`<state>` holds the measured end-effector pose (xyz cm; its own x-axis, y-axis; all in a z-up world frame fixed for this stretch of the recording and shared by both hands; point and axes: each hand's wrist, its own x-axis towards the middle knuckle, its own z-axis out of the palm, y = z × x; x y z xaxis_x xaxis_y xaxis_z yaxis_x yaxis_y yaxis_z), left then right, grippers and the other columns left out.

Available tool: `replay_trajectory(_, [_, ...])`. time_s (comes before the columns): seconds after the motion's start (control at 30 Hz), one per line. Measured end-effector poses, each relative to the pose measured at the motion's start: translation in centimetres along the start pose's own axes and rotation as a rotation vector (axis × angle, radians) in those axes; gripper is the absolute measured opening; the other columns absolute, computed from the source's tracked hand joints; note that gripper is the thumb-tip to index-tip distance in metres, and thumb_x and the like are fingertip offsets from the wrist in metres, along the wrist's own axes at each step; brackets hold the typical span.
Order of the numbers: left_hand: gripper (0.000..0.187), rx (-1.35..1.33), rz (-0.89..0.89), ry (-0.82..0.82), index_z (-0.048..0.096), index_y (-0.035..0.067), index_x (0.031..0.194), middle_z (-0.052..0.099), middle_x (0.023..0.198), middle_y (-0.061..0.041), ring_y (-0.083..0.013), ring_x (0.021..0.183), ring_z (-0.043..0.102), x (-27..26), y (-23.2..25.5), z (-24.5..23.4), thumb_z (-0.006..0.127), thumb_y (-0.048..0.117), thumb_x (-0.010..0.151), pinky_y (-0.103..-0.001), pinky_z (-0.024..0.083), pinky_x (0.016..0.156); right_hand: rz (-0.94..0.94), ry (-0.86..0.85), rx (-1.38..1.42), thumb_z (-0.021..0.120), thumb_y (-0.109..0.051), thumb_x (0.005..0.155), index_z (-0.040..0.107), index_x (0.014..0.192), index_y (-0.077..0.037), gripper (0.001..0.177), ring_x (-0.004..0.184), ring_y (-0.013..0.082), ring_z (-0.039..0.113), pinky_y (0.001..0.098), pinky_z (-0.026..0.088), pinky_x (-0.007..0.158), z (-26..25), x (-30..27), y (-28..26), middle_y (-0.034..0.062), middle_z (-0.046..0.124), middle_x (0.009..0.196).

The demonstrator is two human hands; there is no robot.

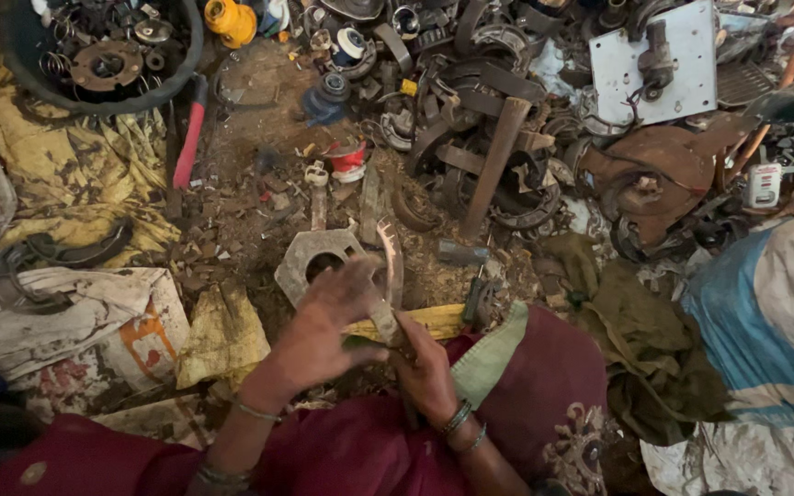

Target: The person sits on the floor and repeatedly strikes a metal part with a hammer while holding it in place with the other hand. The person adjusts the part's position several times and continues hammering throughout the clip.

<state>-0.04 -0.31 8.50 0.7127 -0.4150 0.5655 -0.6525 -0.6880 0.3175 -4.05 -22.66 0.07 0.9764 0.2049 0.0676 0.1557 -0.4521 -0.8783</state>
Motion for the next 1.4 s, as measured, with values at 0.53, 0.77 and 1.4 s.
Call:
replay_trajectory(0.53, [0.041,-0.083,-0.703,-0.281,0.066,0.013,0.121,0.071,0.106,-0.019,-0.041,0.093,0.07,-4.5,-4.3,3.8,0.077,0.025,0.083,-0.05,0.057,0.079,0.378,-0.031,0.056,0.068,-0.037,0.099,0.06,0.132,0.002,0.051,0.101,0.0214,0.062,0.0346,0.051,0.089,0.1,1.1,7.5,0.0139,0.065,0.115])
replay_trajectory(0.77, [0.046,-0.045,-0.688,-0.25,0.066,0.011,0.118,0.072,0.101,-0.021,-0.0415,0.094,0.07,-5.3,-4.6,4.5,0.081,0.027,0.078,-0.051,0.057,0.079,0.494,-0.284,0.438,0.067,-0.031,0.1,0.066,0.119,0.007,0.043,0.084,0.0147,0.061,0.031,0.052,0.074,0.8,0.7,7.9,0.0048,0.068,0.094])
replay_trajectory(1.4, [0.028,-0.174,-0.65,-0.149,0.074,0.008,0.11,0.073,0.096,-0.018,-0.0396,0.095,0.069,-8.8,-5.7,6.8,0.073,0.022,0.085,-0.051,0.055,0.081,0.149,0.017,0.02,0.067,-0.013,0.097,0.037,0.158,-0.002,0.069,0.068,0.0155,0.066,0.0326,0.056,0.06,-2.2,-5.3,-6.3,0.0053,0.072,0.082])
